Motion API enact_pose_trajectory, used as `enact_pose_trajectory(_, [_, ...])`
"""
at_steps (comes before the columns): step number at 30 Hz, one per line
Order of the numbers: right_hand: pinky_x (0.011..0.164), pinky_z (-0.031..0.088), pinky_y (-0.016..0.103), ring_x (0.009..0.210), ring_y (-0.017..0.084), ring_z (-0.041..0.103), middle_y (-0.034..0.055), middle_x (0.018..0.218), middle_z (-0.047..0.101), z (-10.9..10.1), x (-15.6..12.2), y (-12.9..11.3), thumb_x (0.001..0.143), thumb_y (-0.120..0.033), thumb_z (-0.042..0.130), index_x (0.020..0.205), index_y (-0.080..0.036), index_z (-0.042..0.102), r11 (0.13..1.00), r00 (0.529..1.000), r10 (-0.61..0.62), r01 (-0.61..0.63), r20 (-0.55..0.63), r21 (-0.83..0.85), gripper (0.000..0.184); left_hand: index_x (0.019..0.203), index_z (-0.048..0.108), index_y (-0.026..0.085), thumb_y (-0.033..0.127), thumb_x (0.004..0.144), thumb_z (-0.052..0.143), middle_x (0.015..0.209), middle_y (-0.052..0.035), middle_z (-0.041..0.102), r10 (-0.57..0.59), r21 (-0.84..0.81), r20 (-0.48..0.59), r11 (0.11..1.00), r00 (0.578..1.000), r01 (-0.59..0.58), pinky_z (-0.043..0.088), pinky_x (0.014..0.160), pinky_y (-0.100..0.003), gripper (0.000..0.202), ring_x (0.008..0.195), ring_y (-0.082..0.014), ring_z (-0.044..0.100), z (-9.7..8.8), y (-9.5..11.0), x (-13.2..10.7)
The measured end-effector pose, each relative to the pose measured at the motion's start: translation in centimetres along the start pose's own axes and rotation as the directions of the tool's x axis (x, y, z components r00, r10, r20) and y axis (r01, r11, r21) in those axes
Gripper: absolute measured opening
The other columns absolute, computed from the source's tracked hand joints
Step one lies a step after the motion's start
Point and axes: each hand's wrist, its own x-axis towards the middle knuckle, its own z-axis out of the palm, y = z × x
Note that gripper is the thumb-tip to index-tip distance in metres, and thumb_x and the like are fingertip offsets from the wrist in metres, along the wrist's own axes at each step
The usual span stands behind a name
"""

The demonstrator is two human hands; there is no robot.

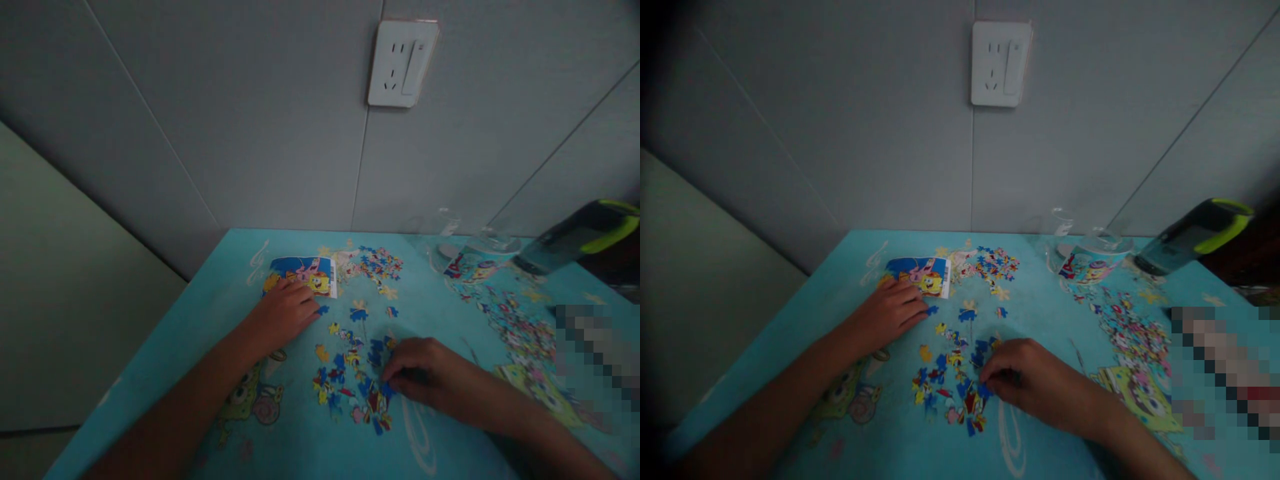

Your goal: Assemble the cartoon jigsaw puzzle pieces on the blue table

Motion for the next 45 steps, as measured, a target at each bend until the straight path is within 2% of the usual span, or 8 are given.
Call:
enact_pose_trajectory(10, [0.072, 0.052, 0.026, 0.080, 0.014, 0.067, 0.0002, 0.091, 0.074, 0.0, 0.1, -0.1, 0.095, -0.020, 0.063, 0.102, -0.027, 0.077, 1.000, 1.000, -0.008, 0.008, -0.017, 0.019, 0.017, 0.095, 0.068, 0.020, 0.041, 0.099, 0.063, 0.094, -0.0028, 0.064, -0.063, -0.057, 0.002, 0.996, 0.998, 0.063, 0.040, 0.090, -0.039, 0.021, 0.095, -0.0212, 0.057, 0.5, 0.3, -0.1])
enact_pose_trajectory(19, [0.072, 0.053, 0.026, 0.079, 0.015, 0.068, -0.0004, 0.092, 0.075, 0.3, -0.1, 0.4, 0.095, -0.021, 0.064, 0.103, -0.028, 0.077, 0.999, 0.999, 0.030, -0.030, -0.017, 0.015, 0.018, 0.105, 0.071, 0.023, 0.028, 0.102, 0.057, 0.098, -0.0025, 0.068, -0.080, -0.131, -0.014, 0.988, 0.997, 0.078, 0.042, 0.093, -0.039, 0.015, 0.097, -0.0203, 0.060, 1.1, 0.4, 0.1])
enact_pose_trajectory(25, [0.074, 0.053, 0.027, 0.083, 0.016, 0.068, -0.0006, 0.095, 0.074, 0.4, -0.2, 0.8, 0.094, -0.018, 0.064, 0.105, -0.030, 0.077, 0.999, 0.999, 0.035, -0.035, -0.012, 0.003, 0.021, 0.109, 0.072, 0.025, 0.017, 0.099, 0.059, 0.102, -0.0018, 0.069, -0.113, -0.187, 0.037, 0.975, 0.993, 0.118, 0.044, 0.093, -0.039, 0.018, 0.100, -0.0201, 0.063, 0.9, 0.4, 0.2])
enact_pose_trajectory(29, [0.073, 0.053, 0.027, 0.082, 0.015, 0.068, -0.0005, 0.095, 0.074, 0.4, -0.2, 0.7, 0.094, -0.018, 0.064, 0.104, -0.030, 0.077, 1.000, 1.000, 0.029, -0.029, -0.011, 0.013, 0.020, 0.109, 0.072, 0.025, 0.014, 0.099, 0.056, 0.104, -0.0024, 0.070, -0.097, -0.193, 0.012, 0.976, 0.995, 0.097, 0.044, 0.093, -0.039, 0.021, 0.101, -0.0196, 0.063, 1.1, 0.3, 0.1])
enact_pose_trajectory(32, [0.075, 0.054, 0.027, 0.084, 0.015, 0.068, -0.0010, 0.095, 0.074, 0.4, -0.2, 0.7, 0.094, -0.018, 0.064, 0.104, -0.030, 0.076, 0.999, 0.999, 0.031, -0.031, -0.008, 0.015, 0.020, 0.111, 0.070, 0.024, 0.024, 0.100, 0.058, 0.106, -0.0034, 0.069, -0.079, -0.194, -0.010, 0.978, 0.997, 0.076, 0.044, 0.094, -0.039, 0.016, 0.102, -0.0198, 0.063, 1.2, 0.4, 0.0])
enact_pose_trajectory(34, [0.074, 0.054, 0.027, 0.085, 0.016, 0.069, -0.0010, 0.096, 0.074, 0.4, -0.2, 0.7, 0.093, -0.018, 0.064, 0.105, -0.031, 0.076, 0.999, 0.999, 0.032, -0.032, -0.009, 0.009, 0.021, 0.113, 0.069, 0.024, 0.034, 0.099, 0.062, 0.108, -0.0043, 0.069, -0.084, -0.199, -0.015, 0.977, 0.996, 0.079, 0.043, 0.096, -0.041, 0.019, 0.104, -0.0212, 0.062, 1.2, 0.5, -0.1])
enact_pose_trajectory(36, [0.073, 0.053, 0.026, 0.085, 0.016, 0.069, -0.0009, 0.097, 0.074, 0.4, -0.2, 0.8, 0.094, -0.018, 0.064, 0.106, -0.031, 0.076, 0.999, 0.999, 0.032, -0.032, -0.003, 0.004, 0.021, 0.113, 0.068, 0.023, 0.038, 0.098, 0.064, 0.109, -0.0046, 0.069, -0.095, -0.199, -0.013, 0.976, 0.995, 0.090, 0.043, 0.097, -0.042, 0.022, 0.105, -0.0225, 0.062, 1.1, 0.6, -0.1])
enact_pose_trajectory(45, [0.075, 0.053, 0.027, 0.085, 0.016, 0.068, -0.0009, 0.097, 0.073, 0.6, -0.2, 0.9, 0.095, -0.021, 0.065, 0.105, -0.031, 0.076, 0.999, 0.999, 0.040, -0.040, -0.015, 0.000, 0.018, 0.115, 0.067, 0.026, 0.024, 0.097, 0.064, 0.115, -0.0022, 0.070, -0.135, -0.264, 0.013, 0.955, 0.991, 0.133, 0.049, 0.095, -0.044, 0.018, 0.109, -0.0224, 0.064, 1.7, 0.5, 0.0])
